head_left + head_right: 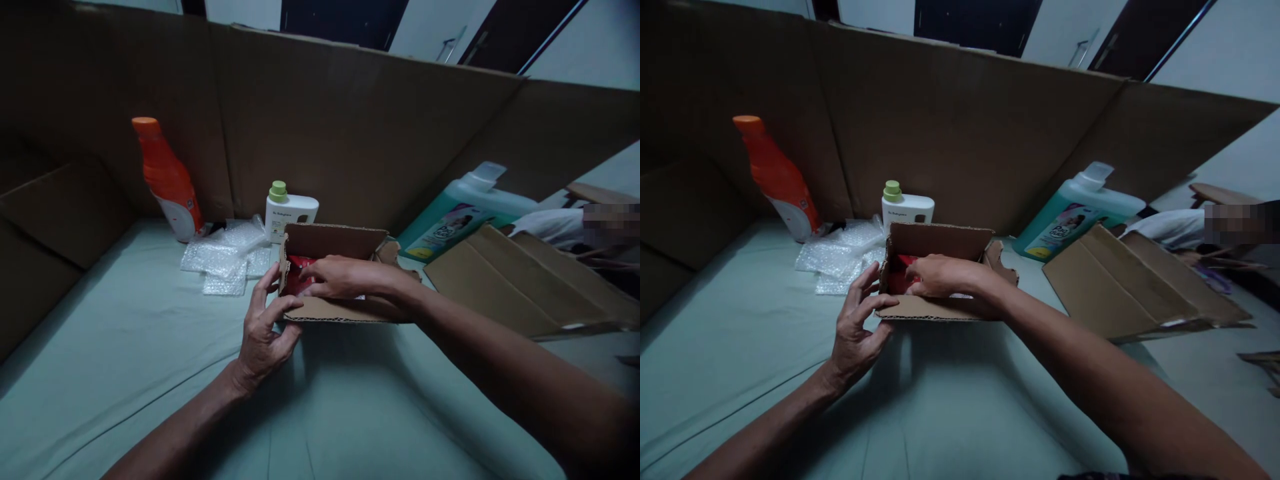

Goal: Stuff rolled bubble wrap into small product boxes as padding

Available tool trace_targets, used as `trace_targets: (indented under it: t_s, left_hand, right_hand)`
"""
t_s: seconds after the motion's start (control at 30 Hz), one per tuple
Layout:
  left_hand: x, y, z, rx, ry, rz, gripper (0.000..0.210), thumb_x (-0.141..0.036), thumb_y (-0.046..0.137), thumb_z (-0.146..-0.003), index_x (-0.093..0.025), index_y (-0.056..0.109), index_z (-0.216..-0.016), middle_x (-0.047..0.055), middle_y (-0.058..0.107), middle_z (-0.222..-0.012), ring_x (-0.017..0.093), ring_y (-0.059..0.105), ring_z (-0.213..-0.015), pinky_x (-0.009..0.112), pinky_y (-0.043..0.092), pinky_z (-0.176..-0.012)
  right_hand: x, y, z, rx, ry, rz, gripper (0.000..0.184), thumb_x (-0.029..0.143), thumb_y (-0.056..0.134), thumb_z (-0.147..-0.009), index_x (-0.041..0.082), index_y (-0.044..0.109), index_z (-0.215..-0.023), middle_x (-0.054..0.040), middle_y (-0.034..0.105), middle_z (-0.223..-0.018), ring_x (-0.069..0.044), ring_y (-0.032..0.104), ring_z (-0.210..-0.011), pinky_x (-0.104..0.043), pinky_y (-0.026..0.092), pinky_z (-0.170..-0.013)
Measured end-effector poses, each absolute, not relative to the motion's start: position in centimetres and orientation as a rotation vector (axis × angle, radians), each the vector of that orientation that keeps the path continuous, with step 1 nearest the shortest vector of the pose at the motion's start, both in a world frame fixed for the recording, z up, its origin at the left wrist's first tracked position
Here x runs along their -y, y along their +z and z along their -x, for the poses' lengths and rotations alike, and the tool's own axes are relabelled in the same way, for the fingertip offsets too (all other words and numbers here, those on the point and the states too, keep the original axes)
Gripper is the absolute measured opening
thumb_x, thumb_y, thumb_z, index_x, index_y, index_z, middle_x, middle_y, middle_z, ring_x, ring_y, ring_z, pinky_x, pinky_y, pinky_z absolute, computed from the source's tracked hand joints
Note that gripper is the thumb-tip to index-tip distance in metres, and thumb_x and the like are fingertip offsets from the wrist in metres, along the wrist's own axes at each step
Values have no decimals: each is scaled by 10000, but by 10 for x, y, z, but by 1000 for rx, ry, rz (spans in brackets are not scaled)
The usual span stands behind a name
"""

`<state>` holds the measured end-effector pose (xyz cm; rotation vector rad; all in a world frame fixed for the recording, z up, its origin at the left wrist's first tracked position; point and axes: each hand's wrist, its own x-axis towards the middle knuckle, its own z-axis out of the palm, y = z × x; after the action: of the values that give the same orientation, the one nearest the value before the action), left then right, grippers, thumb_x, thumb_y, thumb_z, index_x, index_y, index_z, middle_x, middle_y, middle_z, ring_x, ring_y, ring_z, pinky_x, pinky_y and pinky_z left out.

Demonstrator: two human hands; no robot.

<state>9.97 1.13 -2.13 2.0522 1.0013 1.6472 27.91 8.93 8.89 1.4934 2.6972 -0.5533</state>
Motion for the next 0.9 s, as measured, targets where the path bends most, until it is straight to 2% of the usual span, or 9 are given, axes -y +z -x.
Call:
trace_targets:
  t_s: [0.1, 0.13, 0.23, 0.3, 0.43, 0.53, 0.67, 0.8, 0.9]
  left_hand:
    - [-12, -18, -96, -1032, 1682, -1980, 395, -148, 613, -886, -254, 579, -1265, 112, 435, -1551, 294, 457, -1429, 513, 485, -1111]
    - [-13, -18, -94, -1054, 1687, -1938, 466, -174, 623, -892, -261, 533, -1341, 120, 448, -1541, 294, 462, -1421, 502, 496, -1098]
    - [-16, -27, -89, -1134, 1613, -1813, 613, -221, 628, -897, -274, 424, -1472, 128, 485, -1516, 279, 512, -1370, 459, 525, -1052]
    - [-17, -38, -88, -1182, 1497, -1757, 648, -246, 624, -893, -274, 400, -1500, 130, 503, -1507, 275, 540, -1340, 466, 521, -1049]
    - [-19, -57, -91, -1184, 1262, -1682, 696, -263, 616, -854, -229, 401, -1515, 154, 528, -1493, 307, 556, -1322, 503, 528, -1025]
    - [-20, -56, -98, -1160, 1201, -1622, 723, -236, 579, -846, -209, 372, -1539, 155, 561, -1463, 297, 596, -1273, 496, 544, -1008]
    - [-5, -49, -117, -1173, 1207, -1638, 784, -223, 610, -822, -199, 345, -1559, 162, 516, -1522, 323, 548, -1345, 545, 492, -1090]
    - [38, -53, -125, -1071, 1143, -1756, 854, -237, 664, -797, -196, 319, -1578, 167, 387, -1622, 349, 392, -1486, 561, 382, -1196]
    - [77, -58, -99, -1138, 1133, -1738, 824, -244, 642, -830, -213, 308, -1582, 174, 427, -1594, 359, 427, -1463, 582, 410, -1169]
  right_hand:
    - [-47, 114, -324, -2831, -373, -1806, 268, 329, 608, -914, 246, 753, -1123, -32, 792, -1020, -215, 731, -855, -309, 515, -695]
    - [-29, 118, -344, -2868, -278, -2034, 277, 363, 576, -925, 252, 753, -1106, -38, 786, -1063, -224, 732, -890, -326, 526, -719]
    - [23, 101, -399, -2651, -62, -2823, 265, 478, 614, -883, 268, 754, -966, -70, 785, -971, -254, 733, -882, -391, 552, -761]
    - [40, 68, -420, -2477, -280, -3109, 286, 495, 663, -822, 259, 726, -971, -117, 781, -941, -279, 739, -856, -427, 573, -749]
    - [25, -2, -405, -2510, -808, -2931, 484, 484, 724, -684, 213, 671, -1082, -150, 762, -1109, -309, 736, -934, -413, 592, -710]
    - [4, -18, -378, -2546, -1017, -2880, 401, 464, 660, -712, 174, 674, -990, -141, 778, -1005, -268, 724, -808, -360, 574, -662]
    - [21, -8, -385, -2536, -1011, -2898, 302, 449, 635, -735, 190, 695, -878, -120, 789, -892, -260, 705, -737, -358, 555, -653]
    - [81, -6, -399, -2260, -828, -3183, 339, 512, 686, -691, 195, 693, -808, -105, 766, -752, -285, 699, -657, -363, 545, -550]
    - [112, -10, -374, -2290, -958, -3168, 294, 485, 712, -704, 204, 706, -789, -89, 769, -758, -276, 716, -676, -353, 573, -588]
